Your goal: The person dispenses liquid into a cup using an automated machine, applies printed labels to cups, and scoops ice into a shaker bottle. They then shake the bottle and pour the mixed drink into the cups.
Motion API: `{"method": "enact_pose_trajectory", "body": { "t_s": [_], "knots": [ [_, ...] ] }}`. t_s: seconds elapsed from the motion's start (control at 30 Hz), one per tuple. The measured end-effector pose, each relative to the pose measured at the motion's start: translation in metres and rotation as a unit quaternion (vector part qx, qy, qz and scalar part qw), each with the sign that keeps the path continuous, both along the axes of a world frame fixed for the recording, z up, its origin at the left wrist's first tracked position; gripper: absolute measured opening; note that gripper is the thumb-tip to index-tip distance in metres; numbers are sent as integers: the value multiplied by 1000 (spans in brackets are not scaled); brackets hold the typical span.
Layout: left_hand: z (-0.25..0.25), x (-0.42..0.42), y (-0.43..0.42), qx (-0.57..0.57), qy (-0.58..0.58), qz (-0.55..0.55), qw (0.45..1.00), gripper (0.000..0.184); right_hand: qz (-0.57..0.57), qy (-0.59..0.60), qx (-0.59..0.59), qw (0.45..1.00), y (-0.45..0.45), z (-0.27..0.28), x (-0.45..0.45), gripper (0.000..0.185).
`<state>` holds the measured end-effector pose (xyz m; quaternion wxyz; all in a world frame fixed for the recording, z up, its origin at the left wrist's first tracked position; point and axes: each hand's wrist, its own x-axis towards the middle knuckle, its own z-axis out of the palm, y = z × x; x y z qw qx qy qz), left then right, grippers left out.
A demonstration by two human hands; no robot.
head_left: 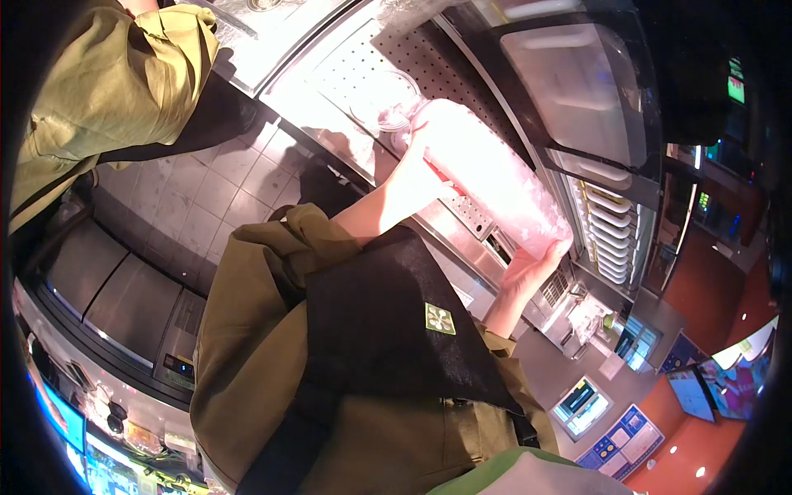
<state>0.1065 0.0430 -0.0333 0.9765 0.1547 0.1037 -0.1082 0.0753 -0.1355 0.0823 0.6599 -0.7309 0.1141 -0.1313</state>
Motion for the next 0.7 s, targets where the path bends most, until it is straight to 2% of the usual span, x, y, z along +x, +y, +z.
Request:
{"method": "enact_pose_trajectory", "body": {
  "t_s": [0.17, 0.27, 0.33, 0.37, 0.47, 0.5, 0.57, 0.7],
  "knots": [
    [1, 3, 3, 2, -11, 8, 1000, 65, -16, -49, -42, 998, 6, 7, 12, 73],
    [4, 5, 8, 78, -46, 31, 995, 68, 12, -68, -33, 997, 20, 19, 21, 72],
    [7, 7, 10, -69, 3, 13, 998, 70, 24, -71, -45, 996, 24, 22, 25, 70],
    [10, 8, 13, -247, 79, -22, 965, 72, 29, -80, -57, 995, 25, 23, 27, 69],
    [7, 9, 14, -302, 77, -17, 950, 70, 50, -100, -105, 988, 25, 23, 33, 69],
    [5, 9, 14, -410, 25, -12, 912, 70, 61, -103, -128, 985, 21, 23, 35, 71],
    [0, 6, 13, -606, -78, -4, 791, 70, 75, -110, -151, 980, 18, 22, 37, 71],
    [4, 6, 22, -582, -53, -31, 811, 71, 91, -124, -157, 976, 20, 22, 37, 67]
  ]
}}
